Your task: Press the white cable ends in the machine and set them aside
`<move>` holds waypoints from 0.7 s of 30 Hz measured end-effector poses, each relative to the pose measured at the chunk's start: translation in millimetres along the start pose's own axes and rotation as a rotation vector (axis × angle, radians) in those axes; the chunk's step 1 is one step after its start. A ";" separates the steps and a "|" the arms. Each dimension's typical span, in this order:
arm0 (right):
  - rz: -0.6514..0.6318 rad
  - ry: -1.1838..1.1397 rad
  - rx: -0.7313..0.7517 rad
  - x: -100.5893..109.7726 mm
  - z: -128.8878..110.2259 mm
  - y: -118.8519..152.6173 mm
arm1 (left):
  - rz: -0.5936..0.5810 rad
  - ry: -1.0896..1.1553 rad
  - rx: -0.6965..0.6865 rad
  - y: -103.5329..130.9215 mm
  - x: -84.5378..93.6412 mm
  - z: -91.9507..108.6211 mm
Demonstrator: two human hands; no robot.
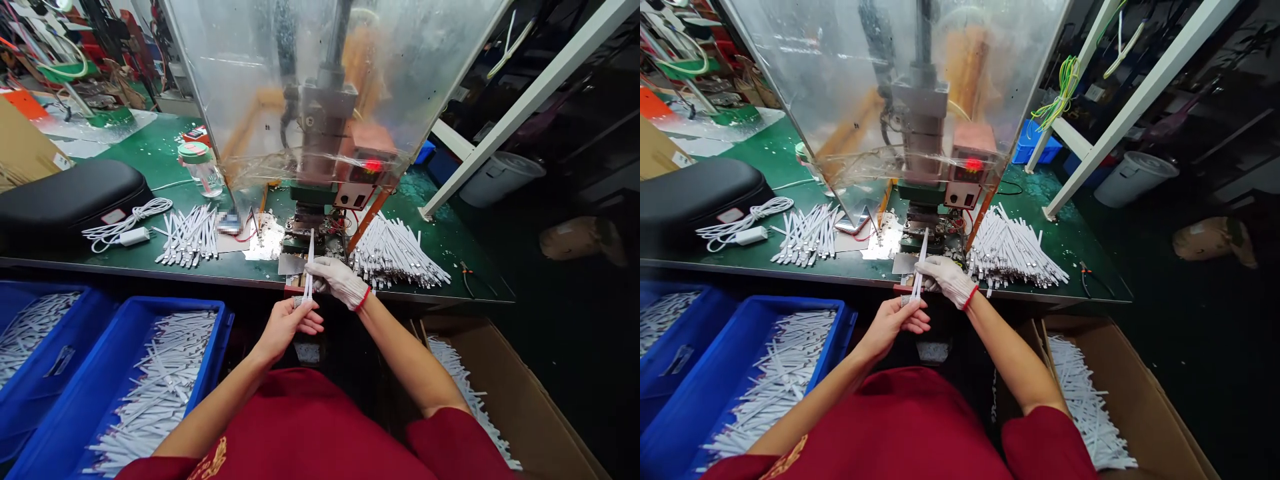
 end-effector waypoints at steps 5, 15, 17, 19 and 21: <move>0.073 -0.046 -0.009 -3.4 14.9 -9.2 | -0.028 -0.037 0.066 -4.5 2.7 4.9; 0.271 -0.080 0.085 -2.9 31.2 -10.2 | -0.021 -0.007 0.066 -5.0 -0.9 3.2; 0.306 -0.068 0.102 -4.6 31.1 -8.2 | -0.018 0.000 0.061 -5.1 -1.4 2.9; 0.334 -0.060 0.113 -7.1 29.5 -5.8 | -0.017 0.006 0.057 -5.4 -1.6 2.7; 0.347 -0.063 0.119 -10.0 27.0 -3.8 | -0.018 0.009 0.056 -5.4 -1.6 2.6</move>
Point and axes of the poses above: each hand's wrist, its own y-axis away from the middle knuckle, its own x-axis out of the back of the hand, z = x × y, the point moved 3 cm from there along -y, towards the middle knuckle, and after that the axes turned 8 degrees about x, right-handed, at the moved point
